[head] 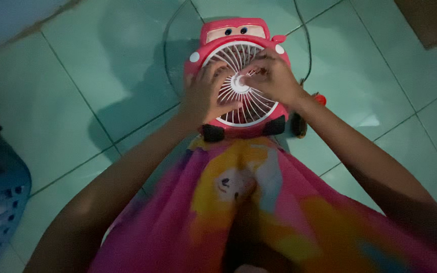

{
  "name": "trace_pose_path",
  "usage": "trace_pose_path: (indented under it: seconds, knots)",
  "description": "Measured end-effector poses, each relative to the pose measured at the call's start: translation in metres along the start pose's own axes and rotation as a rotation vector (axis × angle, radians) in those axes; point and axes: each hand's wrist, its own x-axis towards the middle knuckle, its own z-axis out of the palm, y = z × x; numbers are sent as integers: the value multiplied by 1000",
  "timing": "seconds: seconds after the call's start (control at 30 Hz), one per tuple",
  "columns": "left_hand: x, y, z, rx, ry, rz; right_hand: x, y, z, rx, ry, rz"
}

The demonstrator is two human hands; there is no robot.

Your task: The person uses a screwdriver to remove the central cap and then unscrews the rear grille of a pink car-shaped electric fan. They detach the rear grille and set it aside, leaving the fan partially disassembled.

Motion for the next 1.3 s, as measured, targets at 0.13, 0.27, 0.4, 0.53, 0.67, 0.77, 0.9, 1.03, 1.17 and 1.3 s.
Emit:
trace_pose_path:
  seconds: [0.13,0.27,0.4,0.53,0.67,0.77,0.9,1.03,1.17,1.3]
  knots:
    - [-10,1,3,32,70,21,2,-2,-1,-14,1,23]
    - [-16,0,7,8,72,15,2,-5,-1,-67,-23,-22]
    - [-13,2,6,47,-12,-65,-4,-9,2,108,-24,-35]
    - [-20,3,4,-40,41,-29,-9,-6,3,-20,-25,-114]
    - [-26,1,2,-27,72,24,-2,-1,-3,-140,-60,-212]
    - [-27,1,7,-15,69,9,-2,1,-6,-184,-43,-263]
    - [-27,1,10,45,0,-78,-8,-4,-3,-342,24,-202]
    - [-27,1,9,28,51,-29,-7,-14,-2,-410,12,-172]
    - [-30,4,9,60,36,-52,-14,-21,1,-453,71,-160]
    - [-34,8,9,109,93,21,-32,2,-18,-480,92,-207]
